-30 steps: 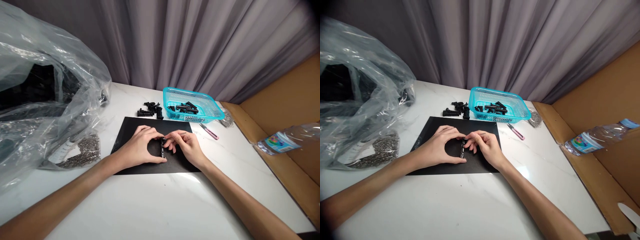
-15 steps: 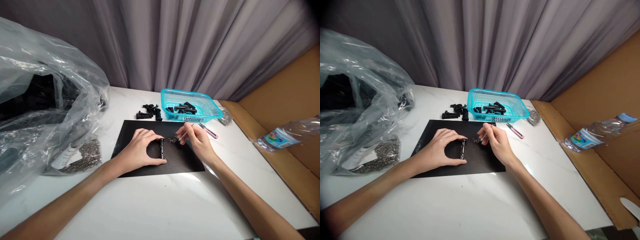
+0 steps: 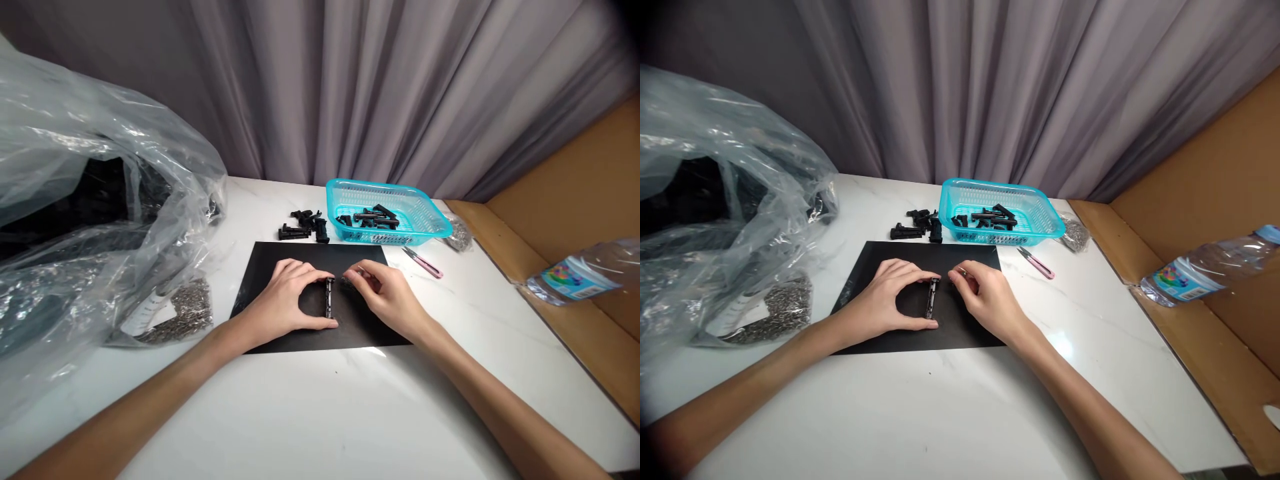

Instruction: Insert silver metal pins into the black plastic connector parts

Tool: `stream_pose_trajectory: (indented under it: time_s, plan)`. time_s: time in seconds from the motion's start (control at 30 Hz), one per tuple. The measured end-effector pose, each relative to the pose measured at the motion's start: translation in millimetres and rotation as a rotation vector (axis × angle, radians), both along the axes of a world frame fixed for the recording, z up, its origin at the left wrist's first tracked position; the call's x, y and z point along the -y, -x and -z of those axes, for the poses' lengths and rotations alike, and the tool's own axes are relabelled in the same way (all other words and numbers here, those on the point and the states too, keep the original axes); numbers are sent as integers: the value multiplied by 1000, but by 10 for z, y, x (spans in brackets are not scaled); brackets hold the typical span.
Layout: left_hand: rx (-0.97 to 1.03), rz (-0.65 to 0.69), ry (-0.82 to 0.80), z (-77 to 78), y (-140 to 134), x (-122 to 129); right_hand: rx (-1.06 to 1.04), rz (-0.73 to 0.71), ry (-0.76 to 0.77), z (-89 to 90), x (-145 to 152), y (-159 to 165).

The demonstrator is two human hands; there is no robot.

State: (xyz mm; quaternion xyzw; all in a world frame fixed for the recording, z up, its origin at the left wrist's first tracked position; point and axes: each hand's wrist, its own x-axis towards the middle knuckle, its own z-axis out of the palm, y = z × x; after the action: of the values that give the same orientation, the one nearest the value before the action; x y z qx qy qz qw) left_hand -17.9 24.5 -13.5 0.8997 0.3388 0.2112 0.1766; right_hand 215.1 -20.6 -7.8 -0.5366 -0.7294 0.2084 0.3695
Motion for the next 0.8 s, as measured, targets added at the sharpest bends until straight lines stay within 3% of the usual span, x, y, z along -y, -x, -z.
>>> stream_pose_trajectory:
  time_s: [0.13,0.33,0.57,0.67,0.8]
  plan:
    - [-6,5,-57,-50,-2,50,93,-6,43,-30,38,15]
    - [54,-56,-165,-109,18,120,46,-122,168,-29,190,229]
    - [86,-113,-73,-93,152,-64,-25,5,22,180,83,336]
    - [55,-142,-80,-57,208,-180,38,51,-23,204,-21,251]
    - [75,-239,-140,-27,288,-322,210,93,-230,196,-43,283]
